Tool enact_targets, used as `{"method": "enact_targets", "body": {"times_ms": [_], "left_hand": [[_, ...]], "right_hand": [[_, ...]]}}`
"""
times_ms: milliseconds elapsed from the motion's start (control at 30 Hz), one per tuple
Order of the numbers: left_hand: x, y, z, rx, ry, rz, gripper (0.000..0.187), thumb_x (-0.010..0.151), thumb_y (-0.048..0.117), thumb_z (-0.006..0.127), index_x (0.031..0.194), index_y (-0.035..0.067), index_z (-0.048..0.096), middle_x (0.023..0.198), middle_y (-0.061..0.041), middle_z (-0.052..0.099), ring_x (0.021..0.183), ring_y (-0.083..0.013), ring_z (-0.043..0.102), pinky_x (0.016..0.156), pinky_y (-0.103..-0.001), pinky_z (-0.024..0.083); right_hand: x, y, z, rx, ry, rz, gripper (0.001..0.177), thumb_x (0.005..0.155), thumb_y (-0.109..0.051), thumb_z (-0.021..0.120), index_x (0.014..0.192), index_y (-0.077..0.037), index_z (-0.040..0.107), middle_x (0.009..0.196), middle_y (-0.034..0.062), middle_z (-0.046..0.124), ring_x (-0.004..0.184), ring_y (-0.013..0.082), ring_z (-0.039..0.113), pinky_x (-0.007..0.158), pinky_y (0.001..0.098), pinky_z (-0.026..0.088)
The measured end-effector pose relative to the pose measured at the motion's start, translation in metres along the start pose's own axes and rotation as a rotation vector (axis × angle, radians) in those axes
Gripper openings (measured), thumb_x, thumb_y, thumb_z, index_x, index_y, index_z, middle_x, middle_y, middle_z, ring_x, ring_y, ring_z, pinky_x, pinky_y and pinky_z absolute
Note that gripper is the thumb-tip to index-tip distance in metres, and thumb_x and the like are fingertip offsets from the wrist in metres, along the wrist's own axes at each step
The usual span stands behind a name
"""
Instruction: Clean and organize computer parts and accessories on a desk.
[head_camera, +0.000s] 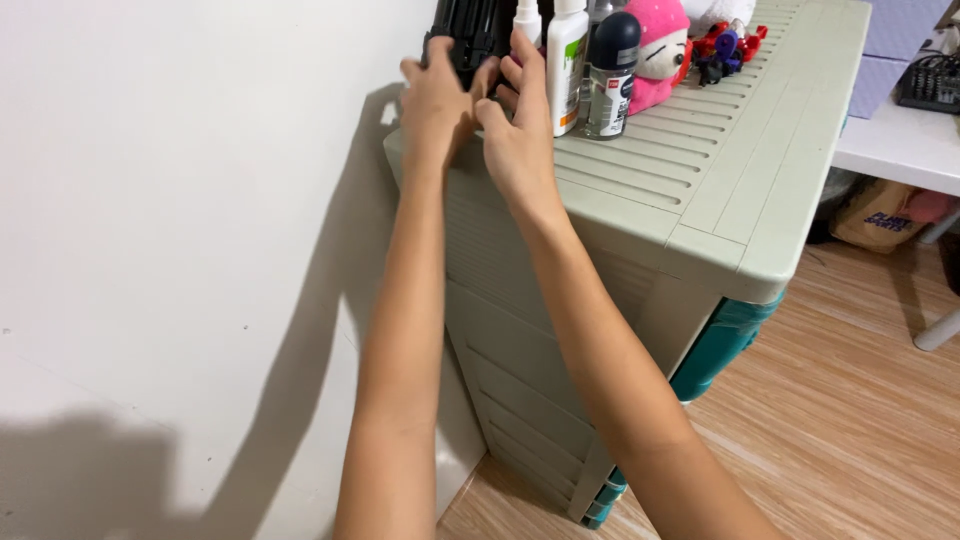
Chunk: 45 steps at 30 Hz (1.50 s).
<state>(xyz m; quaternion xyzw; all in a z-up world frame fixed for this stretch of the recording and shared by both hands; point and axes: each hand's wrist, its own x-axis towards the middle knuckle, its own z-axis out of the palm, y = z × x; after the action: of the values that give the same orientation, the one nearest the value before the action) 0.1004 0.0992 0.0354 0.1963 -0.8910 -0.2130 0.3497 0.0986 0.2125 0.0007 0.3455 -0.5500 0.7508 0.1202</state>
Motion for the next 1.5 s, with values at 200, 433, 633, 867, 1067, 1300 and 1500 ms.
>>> {"method": "enact_targets", "body": {"times_ms": [200, 433, 633, 867, 1067, 1300, 1500], "left_hand": [[0.009, -0.052, 0.034, -0.392, -0.034, 0.061, 0.06, 0.104, 0.053, 0.048, 0.15, 0.016, 0.044, 0.143, -0.022, 0.055, 0.13, -0.0403, 0.06, 0.104, -0.048, 0.051], [-0.015, -0.04, 0.023, -0.637, -0.086, 0.074, 0.069, 0.105, 0.056, 0.033, 0.159, 0.013, 0.033, 0.162, -0.023, 0.039, 0.154, -0.0468, 0.004, 0.121, -0.056, 0.02], [-0.024, -0.023, 0.032, -0.728, -0.179, -0.013, 0.076, 0.102, 0.069, 0.032, 0.157, 0.02, 0.047, 0.165, -0.026, 0.039, 0.161, -0.0437, 0.004, 0.126, -0.059, 0.03], [-0.084, 0.024, 0.031, -0.666, 0.199, -0.132, 0.086, 0.098, 0.07, 0.033, 0.167, 0.02, 0.024, 0.172, -0.023, -0.008, 0.157, -0.0455, -0.004, 0.119, -0.063, 0.019], [-0.212, 0.108, 0.016, -0.998, 0.28, 0.055, 0.081, 0.108, 0.062, 0.045, 0.168, 0.012, 0.023, 0.179, -0.017, 0.017, 0.166, -0.0317, 0.017, 0.134, -0.045, 0.017], [-0.359, 0.177, -0.023, -0.885, 0.257, -0.091, 0.082, 0.106, 0.067, 0.034, 0.168, 0.015, 0.023, 0.179, -0.012, 0.013, 0.166, -0.0331, 0.006, 0.13, -0.052, 0.012], [-0.45, 0.247, -0.052, -0.8, 0.209, -0.231, 0.082, 0.103, 0.071, 0.026, 0.167, 0.019, 0.021, 0.178, -0.012, 0.013, 0.162, -0.0404, 0.014, 0.125, -0.063, 0.018]], "right_hand": [[-0.009, 0.004, -0.002, -0.198, 0.004, -0.198, 0.076, 0.094, 0.01, 0.052, 0.163, -0.006, 0.027, 0.164, 0.0212, 0.041, 0.149, 0.0327, 0.049, 0.118, 0.0409, 0.047], [-0.026, -0.008, -0.008, -0.338, -0.021, -0.344, 0.077, 0.096, 0.015, 0.053, 0.164, -0.004, 0.026, 0.166, 0.0186, 0.038, 0.155, 0.0346, 0.044, 0.126, 0.0408, 0.043], [-0.048, -0.041, -0.033, -0.361, -0.099, -0.359, 0.074, 0.098, 0.013, 0.055, 0.164, -0.005, 0.026, 0.167, 0.0163, 0.035, 0.153, 0.0308, 0.04, 0.133, 0.0417, 0.035], [-0.071, -0.091, -0.1, -0.285, -0.211, -0.442, 0.075, 0.097, 0.013, 0.057, 0.162, -0.005, 0.024, 0.166, 0.0153, 0.033, 0.158, 0.0322, 0.033, 0.134, 0.038, 0.029], [-0.108, -0.118, -0.174, -0.197, -0.287, -0.43, 0.073, 0.1, 0.013, 0.058, 0.163, -0.008, 0.026, 0.166, 0.0127, 0.035, 0.156, 0.029, 0.037, 0.13, 0.0333, 0.032], [-0.169, -0.136, -0.245, -0.011, -0.416, -0.326, 0.069, 0.107, 0.012, 0.057, 0.164, -0.012, 0.026, 0.169, 0.0079, 0.033, 0.154, 0.0256, 0.041, 0.128, 0.0356, 0.038], [-0.213, -0.159, -0.31, 0.066, -0.432, -0.266, 0.067, 0.112, 0.01, 0.056, 0.165, -0.016, 0.026, 0.171, 0.0053, 0.031, 0.154, 0.0283, 0.041, 0.125, 0.0408, 0.041]]}}
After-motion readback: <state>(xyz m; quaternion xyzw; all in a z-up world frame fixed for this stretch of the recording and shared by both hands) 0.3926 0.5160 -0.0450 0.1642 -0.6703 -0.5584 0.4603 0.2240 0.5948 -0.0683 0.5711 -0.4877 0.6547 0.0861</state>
